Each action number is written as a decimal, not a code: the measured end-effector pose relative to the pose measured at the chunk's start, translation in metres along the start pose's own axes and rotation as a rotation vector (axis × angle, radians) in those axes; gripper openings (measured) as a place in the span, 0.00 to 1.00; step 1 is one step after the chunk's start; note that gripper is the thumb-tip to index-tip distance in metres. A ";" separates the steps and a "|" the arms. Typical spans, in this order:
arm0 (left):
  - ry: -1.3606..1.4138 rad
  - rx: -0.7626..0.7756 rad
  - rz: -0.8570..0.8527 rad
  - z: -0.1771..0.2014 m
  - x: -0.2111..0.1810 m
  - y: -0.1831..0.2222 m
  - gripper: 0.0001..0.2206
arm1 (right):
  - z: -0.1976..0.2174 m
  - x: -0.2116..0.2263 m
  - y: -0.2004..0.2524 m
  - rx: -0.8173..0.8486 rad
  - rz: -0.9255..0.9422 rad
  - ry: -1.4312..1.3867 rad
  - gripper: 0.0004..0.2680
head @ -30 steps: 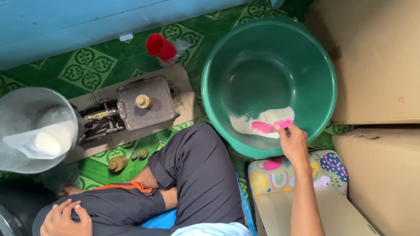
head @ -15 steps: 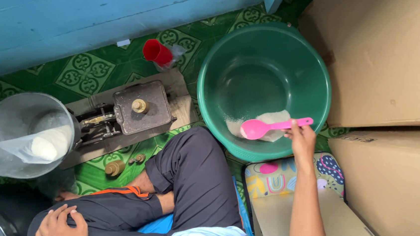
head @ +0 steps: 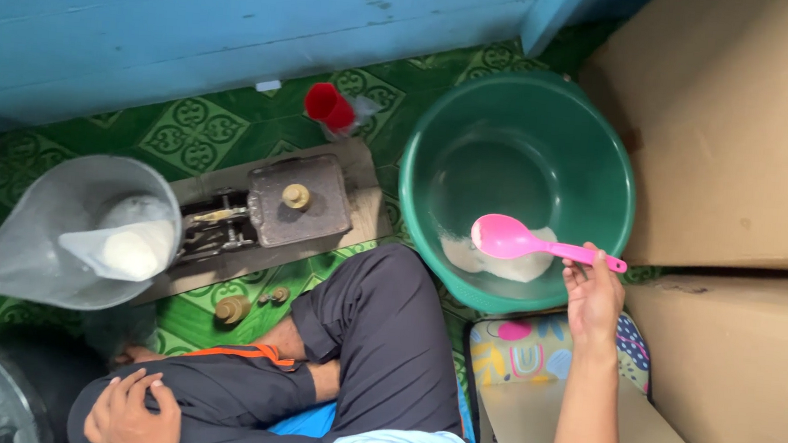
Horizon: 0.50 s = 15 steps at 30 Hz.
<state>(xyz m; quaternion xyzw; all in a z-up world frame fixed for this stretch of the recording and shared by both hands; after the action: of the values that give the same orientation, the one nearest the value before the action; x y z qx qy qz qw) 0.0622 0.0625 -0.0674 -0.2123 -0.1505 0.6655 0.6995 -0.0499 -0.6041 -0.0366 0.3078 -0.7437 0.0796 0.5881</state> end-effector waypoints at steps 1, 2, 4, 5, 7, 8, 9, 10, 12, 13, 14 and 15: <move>-0.003 -0.005 0.010 0.004 -0.003 -0.002 0.02 | -0.007 0.003 0.004 0.012 0.002 0.001 0.13; 0.000 -0.003 0.015 0.008 -0.006 -0.004 0.02 | -0.016 0.006 0.007 0.036 0.007 -0.032 0.13; -0.003 -0.004 0.031 0.018 -0.011 -0.010 0.03 | -0.036 0.014 0.016 0.075 0.010 -0.064 0.12; 0.034 0.004 0.018 0.023 -0.014 -0.013 0.03 | -0.047 0.019 0.022 0.090 0.013 -0.079 0.11; 0.063 0.006 0.024 0.027 -0.015 -0.015 0.04 | -0.073 0.030 0.033 0.125 0.014 -0.091 0.11; 0.077 0.031 0.036 0.026 -0.013 -0.015 0.04 | -0.086 0.037 0.040 0.145 0.019 -0.097 0.10; 0.091 0.056 0.049 0.024 -0.011 -0.015 0.05 | -0.100 0.044 0.047 0.165 0.024 -0.104 0.10; 0.083 0.050 0.066 0.025 -0.011 -0.015 0.05 | -0.113 0.048 0.054 0.185 0.020 -0.102 0.10; 0.118 0.088 0.107 0.024 -0.009 -0.015 0.06 | -0.139 0.059 0.070 0.234 0.033 -0.108 0.09; 0.111 0.083 0.123 0.024 -0.007 -0.016 0.06 | -0.152 0.062 0.077 0.252 0.029 -0.106 0.09; 0.125 0.075 0.127 0.024 -0.007 -0.016 0.06 | -0.164 0.065 0.084 0.264 0.018 -0.117 0.09; 0.139 0.066 0.131 0.023 -0.007 -0.016 0.06 | -0.175 0.067 0.091 0.276 0.007 -0.129 0.09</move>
<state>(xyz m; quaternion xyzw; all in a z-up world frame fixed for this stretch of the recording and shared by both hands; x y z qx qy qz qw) 0.0642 0.0577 -0.0388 -0.2443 -0.0652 0.6982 0.6698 0.0369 -0.4722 0.0996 0.3877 -0.7630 0.1633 0.4908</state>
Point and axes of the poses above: each hand's wrist, its own y-axis away from the middle knuckle, its own z-axis out of the back of the hand, x = y × z, the point moved 7 cm from there along -y, towards the middle knuckle, and after that the axes turned 6 degrees about y, right-handed, at the moved point
